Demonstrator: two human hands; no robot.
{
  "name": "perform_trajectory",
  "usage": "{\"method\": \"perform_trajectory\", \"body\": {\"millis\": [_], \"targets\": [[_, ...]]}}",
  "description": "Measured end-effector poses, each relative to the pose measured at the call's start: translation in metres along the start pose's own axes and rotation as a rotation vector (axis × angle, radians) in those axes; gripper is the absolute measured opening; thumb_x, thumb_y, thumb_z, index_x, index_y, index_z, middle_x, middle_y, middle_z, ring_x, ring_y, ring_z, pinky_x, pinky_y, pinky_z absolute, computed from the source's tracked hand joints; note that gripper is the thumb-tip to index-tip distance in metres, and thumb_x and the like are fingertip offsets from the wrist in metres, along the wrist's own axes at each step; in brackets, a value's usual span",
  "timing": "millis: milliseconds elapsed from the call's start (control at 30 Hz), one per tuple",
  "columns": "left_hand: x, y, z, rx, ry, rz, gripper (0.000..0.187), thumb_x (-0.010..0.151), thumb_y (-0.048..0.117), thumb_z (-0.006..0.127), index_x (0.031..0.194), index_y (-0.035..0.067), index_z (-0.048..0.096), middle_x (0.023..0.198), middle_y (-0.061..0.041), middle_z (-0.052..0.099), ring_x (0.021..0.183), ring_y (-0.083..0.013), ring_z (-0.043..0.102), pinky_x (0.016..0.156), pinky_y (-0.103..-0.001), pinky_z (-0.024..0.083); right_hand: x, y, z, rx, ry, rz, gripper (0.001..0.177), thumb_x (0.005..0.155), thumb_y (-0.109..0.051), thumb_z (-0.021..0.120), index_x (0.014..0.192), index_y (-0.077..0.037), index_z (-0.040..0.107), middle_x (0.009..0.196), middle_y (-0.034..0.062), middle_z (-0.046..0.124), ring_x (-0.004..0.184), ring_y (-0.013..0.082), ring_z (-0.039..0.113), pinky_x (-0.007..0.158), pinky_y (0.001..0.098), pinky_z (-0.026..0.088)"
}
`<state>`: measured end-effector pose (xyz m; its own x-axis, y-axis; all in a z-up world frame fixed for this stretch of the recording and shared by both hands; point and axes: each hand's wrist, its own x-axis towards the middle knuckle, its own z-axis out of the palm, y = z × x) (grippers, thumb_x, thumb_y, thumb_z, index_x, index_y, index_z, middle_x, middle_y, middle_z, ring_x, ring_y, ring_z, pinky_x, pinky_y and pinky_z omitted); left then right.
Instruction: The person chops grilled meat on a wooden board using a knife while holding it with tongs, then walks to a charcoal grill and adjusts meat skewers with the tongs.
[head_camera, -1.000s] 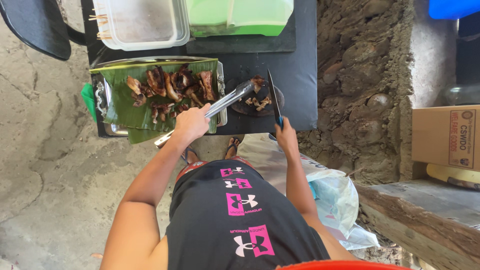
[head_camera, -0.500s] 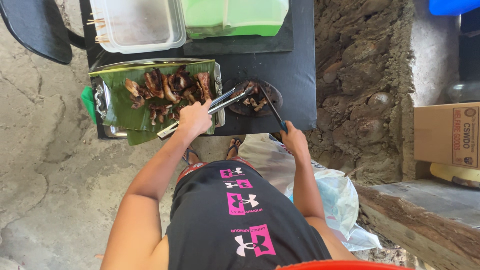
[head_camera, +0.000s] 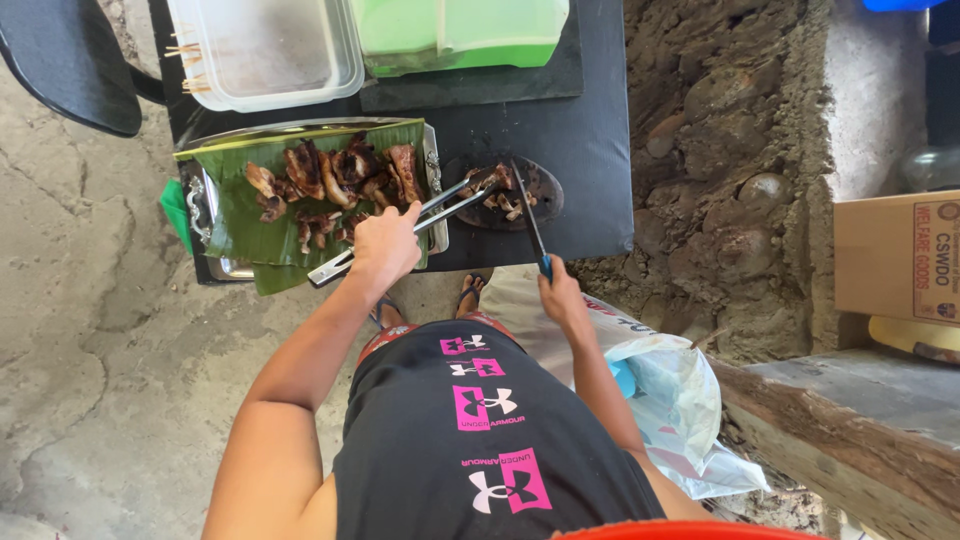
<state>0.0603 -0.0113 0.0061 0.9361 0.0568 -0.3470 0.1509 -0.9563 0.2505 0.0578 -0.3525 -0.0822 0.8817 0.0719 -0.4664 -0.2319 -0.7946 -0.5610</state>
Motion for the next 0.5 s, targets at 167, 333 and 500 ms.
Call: {"method": "perform_trajectory", "body": {"millis": [167, 333, 500], "targets": [[0.007, 0.001, 0.006, 0.035, 0.035, 0.033, 0.061, 0.086, 0.011, 0.062, 0.146, 0.021, 0.057, 0.101, -0.016, 0.07, 0.085, -0.0367, 0.072, 0.073, -0.047, 0.058, -0.007, -0.002, 0.016, -0.017, 0.035, -0.099, 0.043, 0.098, -0.021, 0.059, 0.138, -0.01, 0.05, 0.098, 0.0314, 0.07, 0.098, 0.0524, 0.065, 0.082, 0.0576, 0.049], [0.009, 0.01, 0.008, 0.061, -0.002, 0.06, 0.06, 0.085, 0.012, 0.062, 0.145, 0.015, 0.056, 0.099, -0.017, 0.07, 0.085, -0.0356, 0.072, 0.071, -0.045, 0.058, -0.003, 0.0, 0.029, -0.139, 0.043, -0.095, 0.045, 0.099, -0.019, 0.056, 0.141, -0.008, 0.044, 0.098, 0.0337, 0.069, 0.096, 0.054, 0.064, 0.083, 0.0606, 0.048], [0.01, 0.013, 0.014, 0.059, -0.02, 0.076, 0.058, 0.087, 0.014, 0.063, 0.144, 0.01, 0.055, 0.098, -0.017, 0.069, 0.083, -0.0347, 0.073, 0.07, -0.044, 0.059, -0.002, -0.009, 0.041, -0.187, 0.046, -0.044, 0.045, 0.099, -0.017, 0.055, 0.141, -0.009, 0.041, 0.098, 0.0345, 0.068, 0.093, 0.0559, 0.064, 0.081, 0.0626, 0.048]]}}
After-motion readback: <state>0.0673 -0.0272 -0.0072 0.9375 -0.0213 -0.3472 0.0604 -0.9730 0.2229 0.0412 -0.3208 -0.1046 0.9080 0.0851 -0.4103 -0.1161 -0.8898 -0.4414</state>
